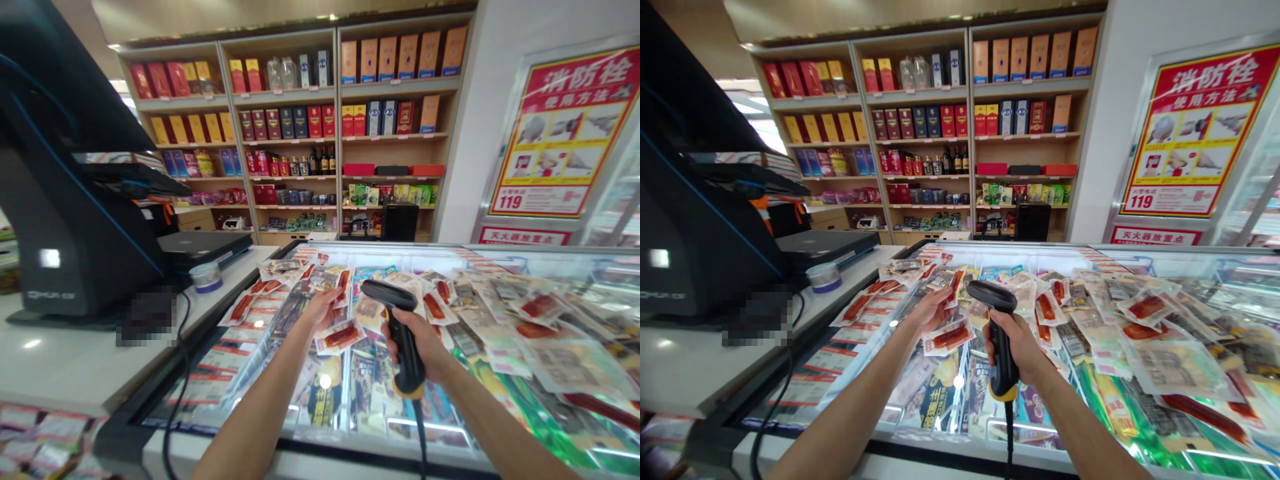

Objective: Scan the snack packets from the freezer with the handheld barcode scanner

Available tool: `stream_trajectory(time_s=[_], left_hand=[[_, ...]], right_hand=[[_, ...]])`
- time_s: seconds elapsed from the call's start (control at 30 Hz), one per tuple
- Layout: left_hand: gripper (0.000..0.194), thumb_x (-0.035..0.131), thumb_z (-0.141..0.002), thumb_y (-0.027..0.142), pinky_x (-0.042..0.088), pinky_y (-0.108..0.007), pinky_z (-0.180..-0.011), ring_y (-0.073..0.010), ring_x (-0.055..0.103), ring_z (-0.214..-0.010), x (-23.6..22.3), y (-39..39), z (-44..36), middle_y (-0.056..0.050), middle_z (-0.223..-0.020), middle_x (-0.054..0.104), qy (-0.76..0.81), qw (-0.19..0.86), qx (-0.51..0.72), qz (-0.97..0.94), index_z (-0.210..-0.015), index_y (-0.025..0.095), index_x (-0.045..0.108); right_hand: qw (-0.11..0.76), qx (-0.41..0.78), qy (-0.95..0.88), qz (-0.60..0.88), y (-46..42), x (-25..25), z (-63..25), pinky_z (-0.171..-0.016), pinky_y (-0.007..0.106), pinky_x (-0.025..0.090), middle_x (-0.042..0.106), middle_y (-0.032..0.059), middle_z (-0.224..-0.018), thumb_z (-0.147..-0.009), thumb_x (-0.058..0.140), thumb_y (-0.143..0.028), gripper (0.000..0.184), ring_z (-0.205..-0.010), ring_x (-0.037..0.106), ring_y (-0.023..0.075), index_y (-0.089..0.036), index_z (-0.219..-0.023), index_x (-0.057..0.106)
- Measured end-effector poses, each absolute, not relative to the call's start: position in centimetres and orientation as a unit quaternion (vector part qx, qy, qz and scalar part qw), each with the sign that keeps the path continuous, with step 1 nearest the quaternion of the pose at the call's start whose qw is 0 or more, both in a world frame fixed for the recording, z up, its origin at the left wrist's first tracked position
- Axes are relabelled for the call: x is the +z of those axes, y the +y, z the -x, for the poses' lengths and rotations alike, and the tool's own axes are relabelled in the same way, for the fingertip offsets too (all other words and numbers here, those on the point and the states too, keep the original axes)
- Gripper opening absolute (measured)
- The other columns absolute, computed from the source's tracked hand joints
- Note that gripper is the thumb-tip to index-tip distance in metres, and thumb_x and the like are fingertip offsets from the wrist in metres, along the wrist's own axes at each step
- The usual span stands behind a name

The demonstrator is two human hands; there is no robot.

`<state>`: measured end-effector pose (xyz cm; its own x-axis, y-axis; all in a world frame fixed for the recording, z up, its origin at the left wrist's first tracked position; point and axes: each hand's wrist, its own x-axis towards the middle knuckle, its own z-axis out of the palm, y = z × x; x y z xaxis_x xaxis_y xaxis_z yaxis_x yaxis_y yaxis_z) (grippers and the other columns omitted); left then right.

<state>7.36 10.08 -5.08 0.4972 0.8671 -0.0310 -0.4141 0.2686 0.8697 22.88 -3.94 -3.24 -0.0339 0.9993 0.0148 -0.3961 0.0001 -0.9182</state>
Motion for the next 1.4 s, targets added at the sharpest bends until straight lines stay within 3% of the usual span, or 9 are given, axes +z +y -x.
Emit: stream_trajectory(time_s=[0.3,0.83,1.13,1.3,1.4], left_hand=[[0.032,0.070,-0.046,0.017,0.041,-0.019,-0.044,-0.0090,0.054,-0.044,-6.0,10.7,-7.9,0.002,-0.054,0.057,0.323,0.654,0.470,-0.496,-0.070,0.014,0.049],[0.019,0.061,-0.060,0.017,0.045,-0.020,-0.055,-0.0091,0.057,-0.057,-5.5,10.8,-7.4,0.000,-0.066,0.060,0.275,0.693,0.516,-0.421,-0.077,0.016,0.051],[0.025,0.065,-0.054,0.025,0.043,-0.022,-0.051,-0.0091,0.054,-0.049,-4.8,12.1,-6.1,0.002,-0.058,0.057,0.364,0.623,0.502,-0.477,-0.072,0.016,0.049],[0.021,0.063,-0.054,0.024,0.041,-0.023,-0.048,-0.0123,0.053,-0.048,-4.7,12.3,-7.6,0.002,-0.052,0.054,0.437,0.539,0.449,-0.563,-0.068,0.016,0.051],[0.019,0.065,-0.050,0.019,0.042,-0.027,-0.056,-0.0181,0.056,-0.061,-5.6,12.1,-9.6,0.001,-0.054,0.054,0.453,0.495,0.435,-0.601,-0.063,0.017,0.052]], right_hand=[[0.588,0.590,-0.400,0.383,-3.9,-3.1,-22.7,-0.034,0.020,0.039,0.051,-0.0041,-0.053,-0.070,0.047,-0.039,0.022,-0.038,0.044,0.0074,-0.018,-0.075,0.048],[0.549,0.573,-0.412,0.448,-3.9,-3.5,-22.4,-0.032,0.020,0.038,0.052,-0.0029,-0.053,-0.069,0.049,-0.040,0.023,-0.036,0.043,0.0068,-0.016,-0.070,0.047],[0.460,0.506,-0.506,0.525,-4.2,-2.8,-23.5,-0.031,0.018,0.034,0.048,-0.0030,-0.040,-0.069,0.049,-0.040,0.026,-0.032,0.042,0.0076,-0.015,-0.060,0.046],[0.493,0.505,-0.493,0.509,-4.3,-2.0,-24.2,-0.031,0.019,0.034,0.050,-0.0022,-0.041,-0.069,0.048,-0.042,0.029,-0.031,0.042,0.0073,-0.015,-0.060,0.047],[0.532,0.508,-0.467,0.491,-4.3,-1.5,-24.9,-0.032,0.019,0.034,0.049,-0.0023,-0.041,-0.070,0.047,-0.043,0.029,-0.032,0.042,0.0075,-0.015,-0.060,0.047]])
